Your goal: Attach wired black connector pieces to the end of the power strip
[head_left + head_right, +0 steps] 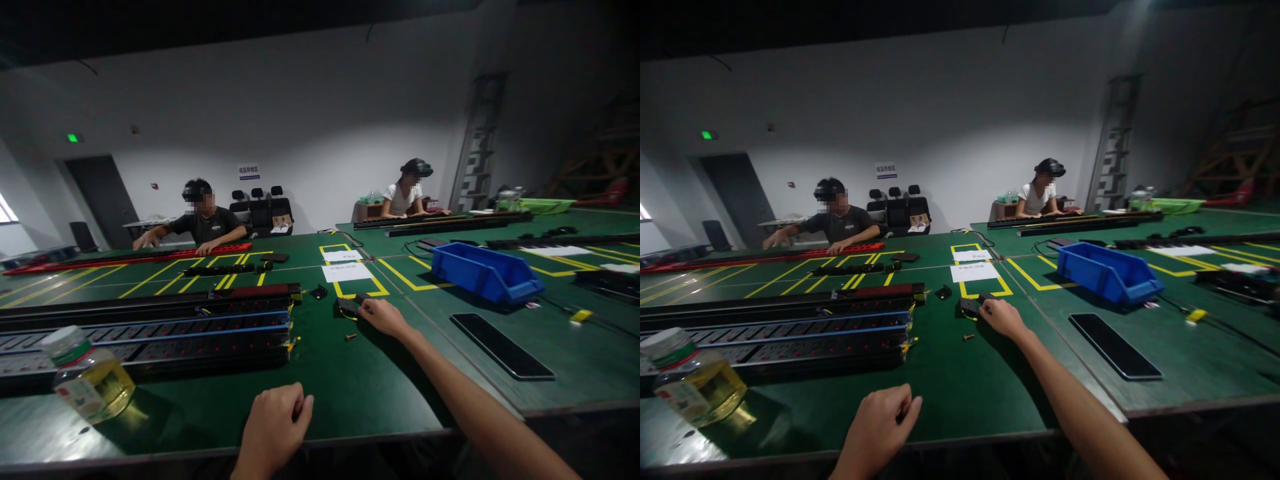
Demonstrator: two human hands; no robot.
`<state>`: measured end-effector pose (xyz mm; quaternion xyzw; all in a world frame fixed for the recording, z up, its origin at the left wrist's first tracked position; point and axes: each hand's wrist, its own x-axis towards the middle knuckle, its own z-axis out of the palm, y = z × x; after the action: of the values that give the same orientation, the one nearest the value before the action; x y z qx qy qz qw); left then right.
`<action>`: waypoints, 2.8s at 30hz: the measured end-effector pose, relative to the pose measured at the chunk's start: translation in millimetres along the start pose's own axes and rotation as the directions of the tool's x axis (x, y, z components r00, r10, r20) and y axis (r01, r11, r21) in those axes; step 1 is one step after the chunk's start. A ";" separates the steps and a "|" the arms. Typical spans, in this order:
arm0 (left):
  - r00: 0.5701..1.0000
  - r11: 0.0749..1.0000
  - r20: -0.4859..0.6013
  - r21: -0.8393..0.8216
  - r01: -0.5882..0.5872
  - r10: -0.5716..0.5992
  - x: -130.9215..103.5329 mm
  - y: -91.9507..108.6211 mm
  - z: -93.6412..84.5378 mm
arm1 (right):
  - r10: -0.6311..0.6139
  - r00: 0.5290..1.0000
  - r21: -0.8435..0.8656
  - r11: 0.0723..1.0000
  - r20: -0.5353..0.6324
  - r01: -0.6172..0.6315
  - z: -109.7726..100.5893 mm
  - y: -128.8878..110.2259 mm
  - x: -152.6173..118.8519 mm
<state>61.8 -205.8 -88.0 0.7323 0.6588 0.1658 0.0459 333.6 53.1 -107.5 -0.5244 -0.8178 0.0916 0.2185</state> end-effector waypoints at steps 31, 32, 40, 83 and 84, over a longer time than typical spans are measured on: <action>1.000 1.000 -0.013 -0.016 0.014 -0.014 -0.9 3.0 -1.8 | -0.022 0.996 0.068 0.998 0.084 0.016 2.9 4.6 1.0; 1.000 1.000 -0.015 -0.015 0.013 -0.013 -0.8 2.9 -1.7 | -0.021 0.996 0.072 0.997 0.086 0.014 3.0 4.8 1.1; 1.000 1.000 -0.012 -0.014 0.019 -0.019 -0.7 2.4 -0.5 | -0.028 0.996 0.057 0.998 0.086 0.023 3.3 5.4 1.8; 1.000 1.000 -0.005 0.003 0.018 -0.018 -0.8 1.2 1.1 | -0.039 0.997 0.063 0.997 0.068 0.034 3.0 5.5 0.2; 1.000 1.000 -0.004 0.002 0.017 -0.017 -0.7 1.1 0.9 | -0.038 0.997 0.063 0.997 0.071 0.033 2.4 5.0 -0.2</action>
<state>63.1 -206.5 -88.8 0.7266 0.6652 0.1661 0.0452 336.7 55.3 -111.6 -0.4992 -0.8312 0.1317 0.2065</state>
